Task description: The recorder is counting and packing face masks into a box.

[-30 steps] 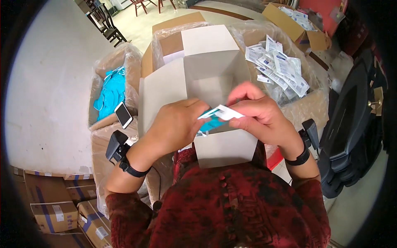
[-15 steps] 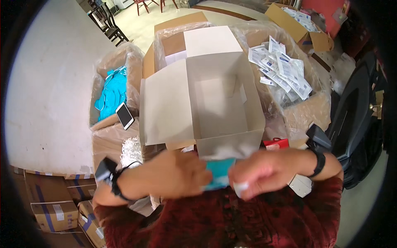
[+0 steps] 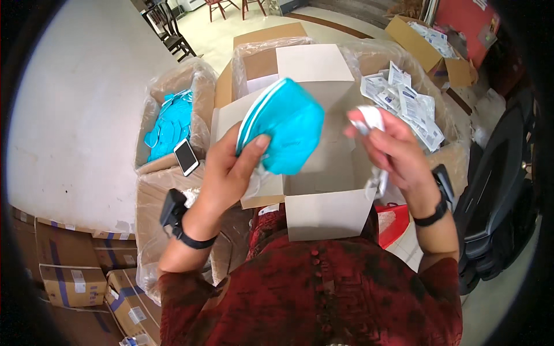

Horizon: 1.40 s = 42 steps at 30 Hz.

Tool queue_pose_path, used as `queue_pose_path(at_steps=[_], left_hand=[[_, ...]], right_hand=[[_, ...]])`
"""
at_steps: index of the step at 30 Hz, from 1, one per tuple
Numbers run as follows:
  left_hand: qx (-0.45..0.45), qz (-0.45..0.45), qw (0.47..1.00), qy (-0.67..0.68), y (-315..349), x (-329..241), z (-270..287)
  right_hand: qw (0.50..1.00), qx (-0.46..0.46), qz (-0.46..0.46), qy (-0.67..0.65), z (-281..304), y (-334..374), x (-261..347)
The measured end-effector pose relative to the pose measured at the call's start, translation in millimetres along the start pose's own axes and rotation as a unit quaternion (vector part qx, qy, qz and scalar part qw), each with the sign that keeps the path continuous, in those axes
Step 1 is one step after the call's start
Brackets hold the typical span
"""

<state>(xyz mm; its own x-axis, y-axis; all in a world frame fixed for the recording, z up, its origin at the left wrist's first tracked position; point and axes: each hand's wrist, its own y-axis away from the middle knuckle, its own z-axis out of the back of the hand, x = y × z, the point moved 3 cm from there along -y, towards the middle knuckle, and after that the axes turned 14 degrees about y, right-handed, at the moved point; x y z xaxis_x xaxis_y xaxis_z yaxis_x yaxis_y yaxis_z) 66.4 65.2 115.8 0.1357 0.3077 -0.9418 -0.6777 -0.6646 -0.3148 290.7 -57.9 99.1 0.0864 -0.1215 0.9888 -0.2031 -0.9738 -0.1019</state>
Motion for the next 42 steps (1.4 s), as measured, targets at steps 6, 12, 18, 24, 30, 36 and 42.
queue_pose_path(at_steps=[6, 12, 18, 24, 30, 36, 42], left_hand=[[0.055, 0.045, 0.980, 0.184, -3.4, 14.2, -48.6], [0.044, -0.185, 0.959, -0.209, -22.7, -24.8, -17.2], [0.156, -0.367, 0.796, -0.455, -26.1, -52.1, -45.7], [0.137, -0.382, 0.781, -0.474, -39.3, -43.2, -39.3], [0.132, -0.270, 0.809, -0.505, -36.5, -27.7, -16.5], [0.280, -0.051, 0.937, -0.204, -6.8, 9.0, -31.2], [0.422, -0.102, 0.894, -0.113, 41.2, 9.9, -47.8]], right_hand=[[0.995, 0.068, -0.036, -0.067, -27.2, -29.8, -18.4], [0.988, 0.120, -0.023, -0.097, -2.9, -37.1, -19.4], [0.985, 0.109, -0.032, -0.132, -15.0, -35.4, -44.2], [0.939, 0.223, -0.038, -0.258, -48.9, -0.4, -67.0], [0.966, 0.237, -0.056, 0.082, -46.9, 23.3, -22.1], [0.921, 0.111, 0.248, 0.278, -44.7, 15.9, 22.2], [0.861, 0.406, 0.267, 0.148, -83.3, 38.2, 33.5]])
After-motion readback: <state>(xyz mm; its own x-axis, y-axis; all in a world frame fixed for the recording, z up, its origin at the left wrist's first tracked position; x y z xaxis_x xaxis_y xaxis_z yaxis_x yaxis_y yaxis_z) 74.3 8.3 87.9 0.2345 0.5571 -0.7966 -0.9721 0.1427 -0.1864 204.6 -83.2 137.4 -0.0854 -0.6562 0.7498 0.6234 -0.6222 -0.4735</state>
